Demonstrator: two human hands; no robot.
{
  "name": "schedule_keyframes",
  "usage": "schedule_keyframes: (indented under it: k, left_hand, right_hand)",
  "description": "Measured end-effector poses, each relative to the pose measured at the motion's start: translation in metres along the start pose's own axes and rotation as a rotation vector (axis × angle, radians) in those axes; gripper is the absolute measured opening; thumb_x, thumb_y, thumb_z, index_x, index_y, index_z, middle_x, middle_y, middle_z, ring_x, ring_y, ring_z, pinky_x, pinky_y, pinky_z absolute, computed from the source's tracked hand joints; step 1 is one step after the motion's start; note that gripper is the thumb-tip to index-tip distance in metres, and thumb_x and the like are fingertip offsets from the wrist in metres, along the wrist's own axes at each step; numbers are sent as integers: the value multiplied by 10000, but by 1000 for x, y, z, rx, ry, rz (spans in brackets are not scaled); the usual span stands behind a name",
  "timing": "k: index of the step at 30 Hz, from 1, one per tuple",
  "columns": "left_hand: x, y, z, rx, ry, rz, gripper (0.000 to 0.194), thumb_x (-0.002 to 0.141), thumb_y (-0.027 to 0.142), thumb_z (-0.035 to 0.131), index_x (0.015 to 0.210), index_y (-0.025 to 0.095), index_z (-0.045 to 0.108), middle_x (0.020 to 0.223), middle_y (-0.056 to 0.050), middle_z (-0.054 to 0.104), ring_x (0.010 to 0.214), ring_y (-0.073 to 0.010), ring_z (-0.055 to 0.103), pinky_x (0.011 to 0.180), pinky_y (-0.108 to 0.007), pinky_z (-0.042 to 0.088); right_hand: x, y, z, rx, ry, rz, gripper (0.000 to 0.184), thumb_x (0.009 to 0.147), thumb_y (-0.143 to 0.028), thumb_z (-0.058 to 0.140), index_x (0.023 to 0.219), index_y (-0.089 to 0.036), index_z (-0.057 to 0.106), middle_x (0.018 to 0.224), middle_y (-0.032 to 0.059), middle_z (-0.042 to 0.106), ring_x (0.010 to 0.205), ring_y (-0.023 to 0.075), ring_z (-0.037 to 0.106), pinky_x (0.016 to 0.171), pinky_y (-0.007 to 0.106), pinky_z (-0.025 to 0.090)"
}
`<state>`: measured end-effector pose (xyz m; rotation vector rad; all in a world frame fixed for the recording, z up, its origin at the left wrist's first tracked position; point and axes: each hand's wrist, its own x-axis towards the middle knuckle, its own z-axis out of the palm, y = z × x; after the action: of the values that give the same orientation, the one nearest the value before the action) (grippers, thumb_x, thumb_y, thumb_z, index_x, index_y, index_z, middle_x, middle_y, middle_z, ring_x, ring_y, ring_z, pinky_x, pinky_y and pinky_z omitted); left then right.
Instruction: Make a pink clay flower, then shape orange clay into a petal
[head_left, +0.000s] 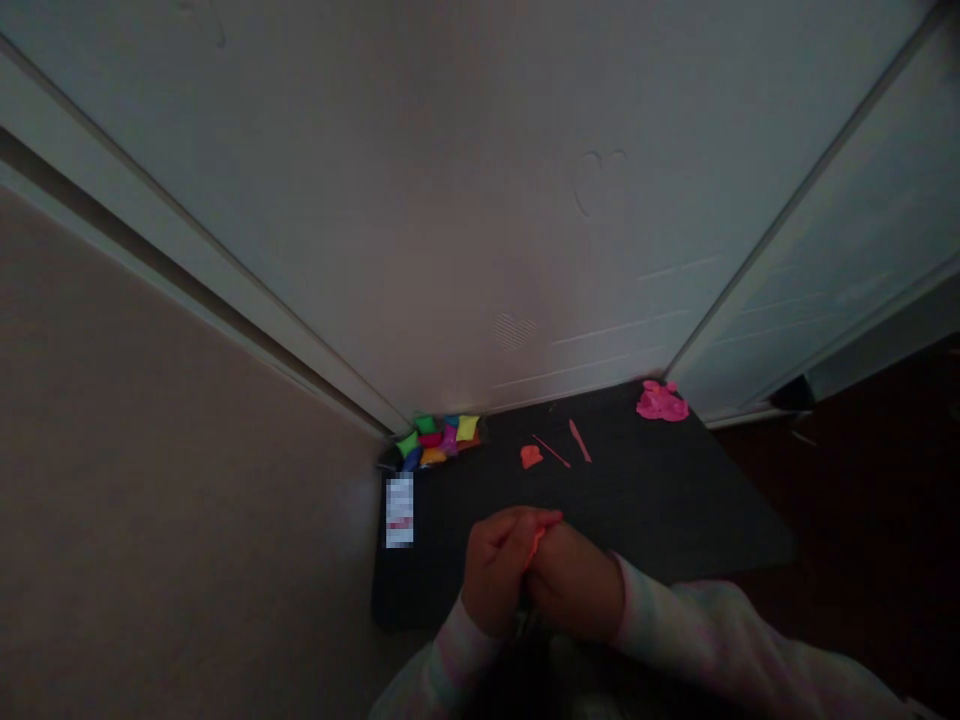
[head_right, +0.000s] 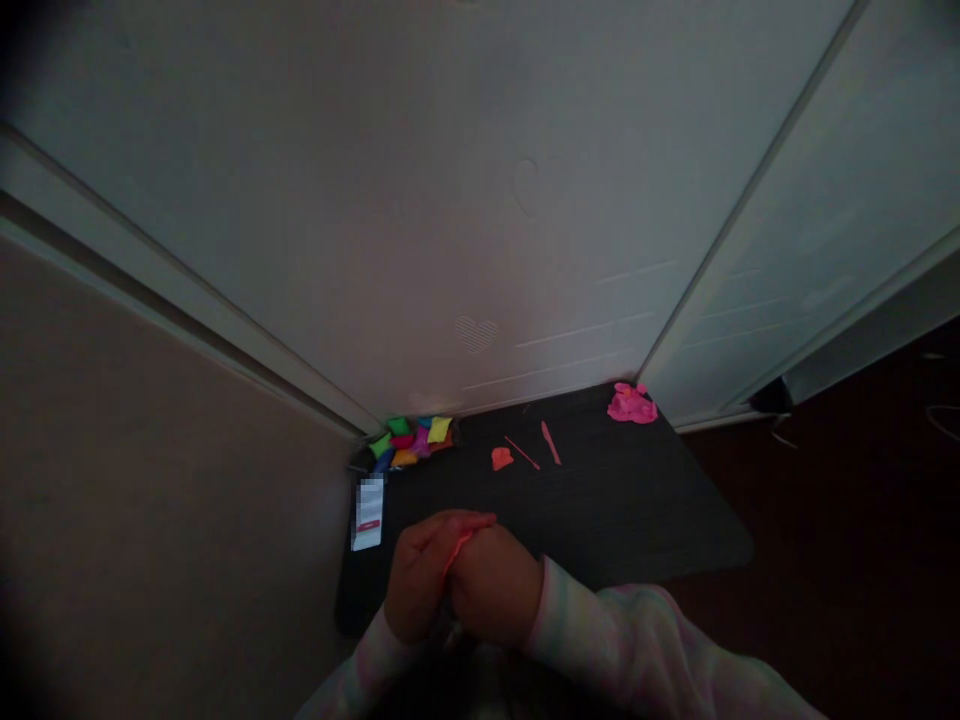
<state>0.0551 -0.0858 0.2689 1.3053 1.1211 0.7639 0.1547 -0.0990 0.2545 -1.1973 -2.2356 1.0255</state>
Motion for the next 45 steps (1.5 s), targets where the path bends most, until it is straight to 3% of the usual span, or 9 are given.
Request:
schedule_keyframes:
  k: [7, 12, 18, 24, 26, 29, 33, 38, 45]
  left_hand:
    - [1, 3, 2, -91, -8, -54, 251, 745, 233, 420, 789, 169, 659, 837, -44, 654, 819, -173, 571, 770, -265, 405]
    - [20, -3, -10, -671, 200, -176, 253, 715, 249, 451, 601, 140, 649, 660, -53, 654, 719, -168, 595, 797, -316, 410]
    - [33, 7, -24, -1281, 342, -162, 256, 718, 239, 404, 624, 159, 628, 769, -39, 657, 922, -190, 544, 854, -384, 375]
    - [17, 13, -8, -805, 210, 16, 376, 725, 418, 397, 738, 129, 637, 1037, -103, 573, 1015, -228, 476, 892, -358, 335]
    - [9, 14, -7, -677, 219, 94, 401, 639, 432, 521, 910, 147, 599, 1102, -104, 530, 1037, -235, 453, 897, -340, 331]
    - [-1, 17, -12, -346, 283, 206, 620, 456, 240, 704, 1048, 198, 522, 1150, -89, 490, 1027, -243, 457, 894, -327, 333]
    - [-10, 22, -16, 2, 397, 211, 463, 527, 107, 643, 973, 221, 584, 983, -56, 603, 933, -195, 525, 890, -267, 334]
    - [-14, 28, -15, 135, 403, 245, 339, 556, 58, 586, 827, 252, 649, 859, -23, 652, 827, -179, 573, 830, -246, 390]
    - [-20, 32, -12, 35, 391, 222, 313, 518, 23, 592, 748, 220, 670, 817, -50, 661, 803, -196, 585, 821, -259, 400]
  right_hand:
    - [3, 4, -3, 35, 65, -78, 300, 628, -55, 350, 759, -124, 612, 734, 74, 635, 705, 153, 562, 640, 256, 421]
    - [6, 3, -25, 191, -26, -104, 271, 632, -22, 363, 646, -155, 598, 624, 5, 602, 594, 104, 535, 601, 219, 410]
    - [4, 8, -24, 622, 371, 113, 163, 742, -189, 450, 889, -174, 518, 746, 5, 541, 666, 95, 514, 587, 212, 414]
    - [12, 13, -10, 899, 304, 122, 263, 697, -247, 544, 941, -178, 474, 827, 26, 572, 754, 125, 551, 659, 258, 443]
    - [11, 13, -16, 747, 382, 110, 172, 707, -236, 530, 870, -182, 525, 801, 24, 586, 740, 132, 555, 662, 269, 440]
    - [5, 12, -27, 393, 606, 35, 95, 705, -176, 522, 789, -196, 561, 764, 21, 589, 731, 140, 549, 665, 281, 428]
    - [-3, 4, -36, 138, 776, -161, 204, 697, -99, 502, 852, -225, 541, 825, 26, 599, 808, 146, 548, 724, 291, 425]
    - [-8, -6, -38, 40, 751, -234, 332, 694, -106, 517, 1001, -230, 494, 874, 44, 598, 828, 149, 545, 722, 278, 444]
    - [-9, -6, -44, 81, 703, -318, 293, 722, -109, 481, 984, -229, 535, 827, 56, 595, 762, 156, 552, 645, 293, 458]
